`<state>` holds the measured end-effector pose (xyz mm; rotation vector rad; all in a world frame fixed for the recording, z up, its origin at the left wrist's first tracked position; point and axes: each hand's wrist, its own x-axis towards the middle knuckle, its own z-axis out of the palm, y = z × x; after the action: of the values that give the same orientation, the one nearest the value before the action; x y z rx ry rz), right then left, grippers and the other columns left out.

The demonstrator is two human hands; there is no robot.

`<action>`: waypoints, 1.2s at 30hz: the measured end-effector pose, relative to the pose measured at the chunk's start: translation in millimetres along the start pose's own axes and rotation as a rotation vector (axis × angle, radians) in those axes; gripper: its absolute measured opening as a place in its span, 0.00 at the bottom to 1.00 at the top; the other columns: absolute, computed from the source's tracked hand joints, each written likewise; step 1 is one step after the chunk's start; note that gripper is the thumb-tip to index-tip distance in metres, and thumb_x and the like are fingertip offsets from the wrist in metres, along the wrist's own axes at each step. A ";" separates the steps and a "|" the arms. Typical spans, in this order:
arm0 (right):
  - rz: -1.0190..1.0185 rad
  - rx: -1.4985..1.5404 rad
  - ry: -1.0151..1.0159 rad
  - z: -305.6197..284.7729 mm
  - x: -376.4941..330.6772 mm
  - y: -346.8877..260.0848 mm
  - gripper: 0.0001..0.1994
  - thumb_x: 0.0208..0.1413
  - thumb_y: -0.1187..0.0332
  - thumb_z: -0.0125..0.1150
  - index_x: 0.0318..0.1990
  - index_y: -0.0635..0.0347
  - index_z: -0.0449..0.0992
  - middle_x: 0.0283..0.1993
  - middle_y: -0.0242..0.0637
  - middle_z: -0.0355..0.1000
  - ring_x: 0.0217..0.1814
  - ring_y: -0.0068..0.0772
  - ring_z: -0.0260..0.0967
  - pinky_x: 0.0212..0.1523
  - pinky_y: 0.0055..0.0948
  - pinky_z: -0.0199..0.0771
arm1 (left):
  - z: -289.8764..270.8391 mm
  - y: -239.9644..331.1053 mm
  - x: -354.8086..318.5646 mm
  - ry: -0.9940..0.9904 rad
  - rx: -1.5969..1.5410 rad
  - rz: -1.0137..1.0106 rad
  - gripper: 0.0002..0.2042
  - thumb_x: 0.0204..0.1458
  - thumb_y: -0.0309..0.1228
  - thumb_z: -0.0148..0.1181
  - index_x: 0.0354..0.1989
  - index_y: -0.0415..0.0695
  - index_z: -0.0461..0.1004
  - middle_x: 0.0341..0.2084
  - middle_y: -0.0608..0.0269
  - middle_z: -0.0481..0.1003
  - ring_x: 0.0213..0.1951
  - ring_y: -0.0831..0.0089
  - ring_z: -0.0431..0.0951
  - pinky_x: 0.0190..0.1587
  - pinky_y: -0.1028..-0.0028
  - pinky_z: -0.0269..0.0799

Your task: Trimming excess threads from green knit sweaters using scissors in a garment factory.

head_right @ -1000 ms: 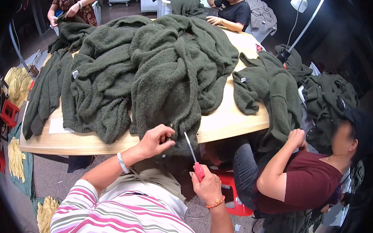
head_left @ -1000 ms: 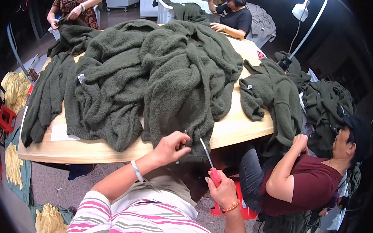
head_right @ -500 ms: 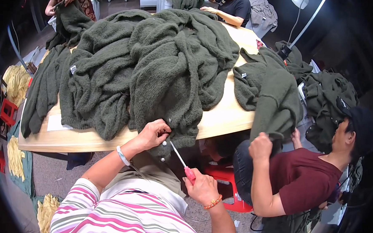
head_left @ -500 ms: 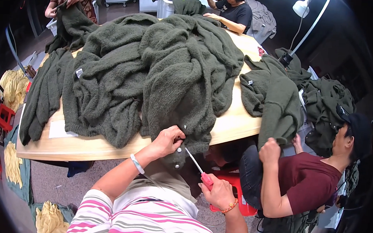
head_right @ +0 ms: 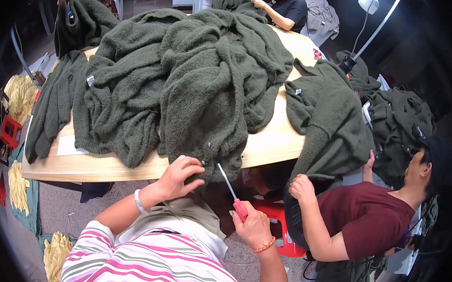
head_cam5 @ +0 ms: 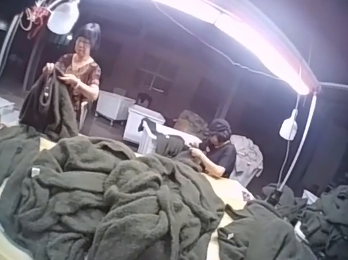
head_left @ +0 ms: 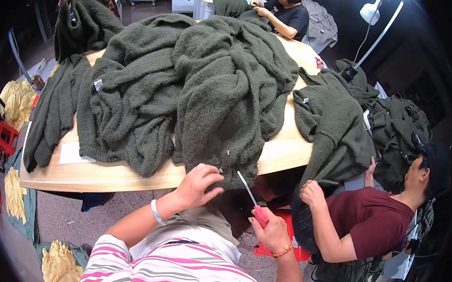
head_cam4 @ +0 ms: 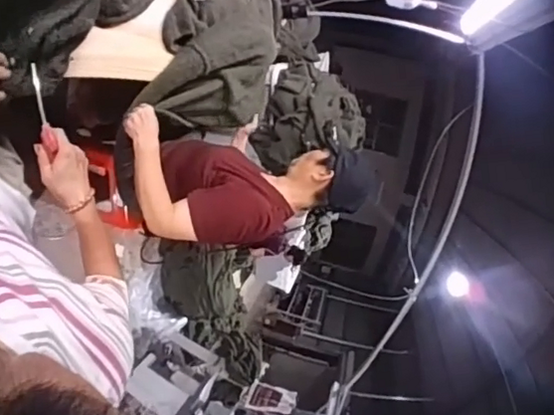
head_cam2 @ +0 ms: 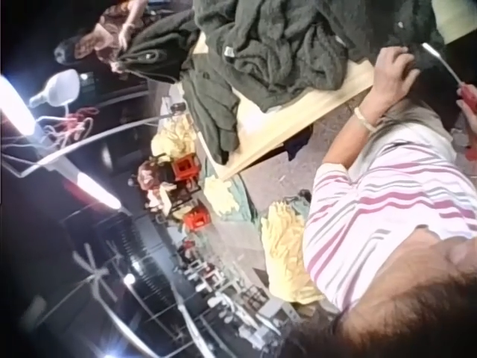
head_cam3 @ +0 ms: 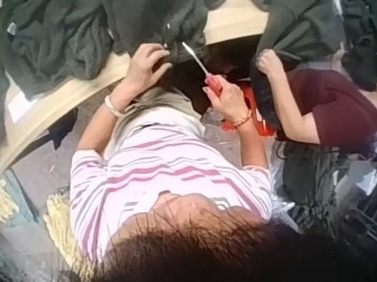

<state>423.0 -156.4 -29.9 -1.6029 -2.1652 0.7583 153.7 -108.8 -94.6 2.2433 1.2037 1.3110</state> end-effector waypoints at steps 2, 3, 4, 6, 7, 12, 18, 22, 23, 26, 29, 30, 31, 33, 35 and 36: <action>0.017 -0.035 -0.046 -1.9 -4.0 1.6 0.15 0.54 0.58 0.62 0.46 0.51 0.74 0.27 0.48 0.75 0.31 0.57 0.74 0.32 0.49 0.74 | -1.8 3.2 -6.6 -0.089 0.116 0.046 0.17 0.39 0.29 0.71 0.39 0.43 0.75 0.36 0.58 0.70 0.36 0.60 0.71 0.38 0.65 0.68; 0.025 -0.074 -0.090 -2.6 -6.0 2.5 0.15 0.54 0.58 0.62 0.47 0.50 0.73 0.27 0.48 0.76 0.31 0.57 0.74 0.33 0.49 0.74 | -0.7 3.3 -9.5 -0.124 0.175 0.058 0.16 0.40 0.30 0.71 0.38 0.43 0.75 0.34 0.59 0.70 0.35 0.61 0.71 0.37 0.66 0.66; 0.025 -0.071 -0.093 -3.2 -6.4 1.8 0.15 0.54 0.58 0.62 0.47 0.50 0.73 0.27 0.48 0.76 0.31 0.57 0.74 0.33 0.49 0.74 | 1.3 -1.2 -11.3 -0.127 0.176 0.055 0.16 0.40 0.30 0.71 0.38 0.43 0.75 0.34 0.59 0.70 0.35 0.61 0.71 0.37 0.66 0.66; 0.034 -0.141 -0.213 -5.6 -10.0 -2.1 0.16 0.54 0.57 0.62 0.47 0.49 0.73 0.28 0.49 0.75 0.32 0.57 0.74 0.33 0.51 0.74 | 8.6 -13.6 -15.2 -0.142 0.285 0.100 0.12 0.43 0.28 0.68 0.36 0.44 0.75 0.33 0.60 0.70 0.34 0.63 0.70 0.35 0.66 0.64; 0.078 -0.221 -0.288 -9.1 -10.9 -8.6 0.17 0.53 0.55 0.61 0.48 0.48 0.73 0.27 0.50 0.75 0.31 0.58 0.74 0.34 0.53 0.74 | 11.0 -14.9 -14.3 -0.145 0.284 0.100 0.12 0.43 0.28 0.68 0.36 0.44 0.75 0.33 0.60 0.70 0.34 0.63 0.70 0.35 0.66 0.64; 0.075 -0.253 -0.358 -4.2 -15.3 -6.7 0.16 0.53 0.55 0.61 0.48 0.47 0.73 0.26 0.50 0.75 0.31 0.58 0.74 0.34 0.52 0.74 | 14.5 -17.5 -8.4 -0.116 0.167 0.078 0.09 0.44 0.26 0.66 0.34 0.45 0.76 0.31 0.62 0.71 0.34 0.64 0.71 0.35 0.66 0.64; 0.043 -0.279 -0.346 -3.2 -11.6 -11.9 0.15 0.53 0.55 0.62 0.45 0.48 0.74 0.27 0.44 0.75 0.31 0.55 0.74 0.34 0.50 0.73 | 8.0 -28.5 -2.3 -0.140 -0.001 -0.029 0.07 0.43 0.24 0.67 0.32 0.44 0.77 0.28 0.63 0.74 0.34 0.63 0.74 0.37 0.66 0.66; 0.058 -0.245 -0.300 -4.9 -3.8 -17.3 0.16 0.52 0.55 0.62 0.46 0.49 0.74 0.28 0.45 0.75 0.31 0.55 0.74 0.35 0.50 0.73 | 7.3 -31.5 -0.2 -0.139 -0.043 -0.050 0.07 0.43 0.24 0.67 0.31 0.44 0.76 0.28 0.62 0.75 0.35 0.62 0.75 0.38 0.65 0.68; 0.058 -0.245 -0.298 -4.0 -5.4 -17.4 0.16 0.52 0.55 0.62 0.46 0.49 0.74 0.28 0.45 0.75 0.31 0.55 0.74 0.35 0.50 0.73 | 7.5 -31.7 0.6 -0.131 -0.052 -0.044 0.07 0.43 0.24 0.67 0.31 0.44 0.76 0.28 0.62 0.75 0.34 0.62 0.75 0.38 0.65 0.68; 0.048 -0.226 -0.359 -4.5 -7.1 -14.5 0.17 0.52 0.52 0.62 0.45 0.48 0.74 0.28 0.47 0.75 0.32 0.56 0.74 0.37 0.51 0.73 | 7.4 -24.6 -1.3 -0.120 -0.008 -0.047 0.08 0.43 0.25 0.67 0.32 0.45 0.75 0.29 0.63 0.73 0.35 0.61 0.73 0.38 0.65 0.66; 0.064 -0.267 -0.373 -1.8 -12.3 -16.6 0.17 0.52 0.52 0.62 0.44 0.48 0.74 0.28 0.47 0.75 0.32 0.57 0.74 0.37 0.51 0.73 | 7.6 -20.9 -4.3 -0.111 0.042 -0.039 0.08 0.44 0.25 0.66 0.32 0.45 0.74 0.29 0.63 0.71 0.35 0.62 0.71 0.37 0.66 0.62; 0.024 -0.229 -0.402 -4.3 -12.8 -21.4 0.15 0.52 0.55 0.61 0.43 0.50 0.74 0.28 0.49 0.76 0.33 0.58 0.75 0.36 0.52 0.74 | 7.5 -19.7 -4.3 -0.109 0.057 -0.036 0.08 0.43 0.25 0.66 0.32 0.45 0.74 0.29 0.63 0.71 0.34 0.62 0.71 0.37 0.66 0.62; 0.023 -0.231 -0.392 -5.3 -12.7 -21.0 0.15 0.52 0.55 0.61 0.43 0.50 0.74 0.28 0.49 0.76 0.33 0.58 0.75 0.36 0.52 0.74 | 7.8 -18.5 -5.1 -0.108 0.072 -0.033 0.08 0.43 0.25 0.66 0.32 0.45 0.74 0.29 0.63 0.71 0.34 0.62 0.71 0.37 0.66 0.62; 0.019 -0.222 -0.288 -7.9 -13.4 -17.8 0.15 0.52 0.54 0.62 0.43 0.49 0.74 0.27 0.47 0.76 0.32 0.56 0.75 0.34 0.50 0.75 | 7.2 -15.7 -6.5 -0.120 0.102 -0.033 0.10 0.43 0.27 0.67 0.34 0.45 0.74 0.31 0.62 0.71 0.36 0.61 0.71 0.38 0.65 0.62; 0.016 -0.065 -0.076 -8.8 -12.0 -5.2 0.14 0.52 0.56 0.63 0.44 0.48 0.75 0.27 0.45 0.75 0.31 0.54 0.75 0.33 0.48 0.75 | 6.7 -7.8 -2.5 -0.147 0.159 -0.053 0.15 0.42 0.32 0.69 0.38 0.46 0.74 0.34 0.61 0.71 0.39 0.60 0.70 0.41 0.64 0.62; 0.049 -0.052 -0.046 -12.1 -10.9 -1.2 0.14 0.52 0.58 0.65 0.43 0.51 0.76 0.31 0.43 0.77 0.35 0.51 0.76 0.36 0.43 0.76 | 5.9 -0.5 -1.7 -0.165 0.193 -0.008 0.26 0.39 0.39 0.72 0.47 0.46 0.72 0.43 0.56 0.70 0.46 0.57 0.68 0.47 0.60 0.61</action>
<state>432.2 -164.5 -19.1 -1.6856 -2.2022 0.7663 157.8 -108.9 -99.1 2.4215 1.3263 1.0220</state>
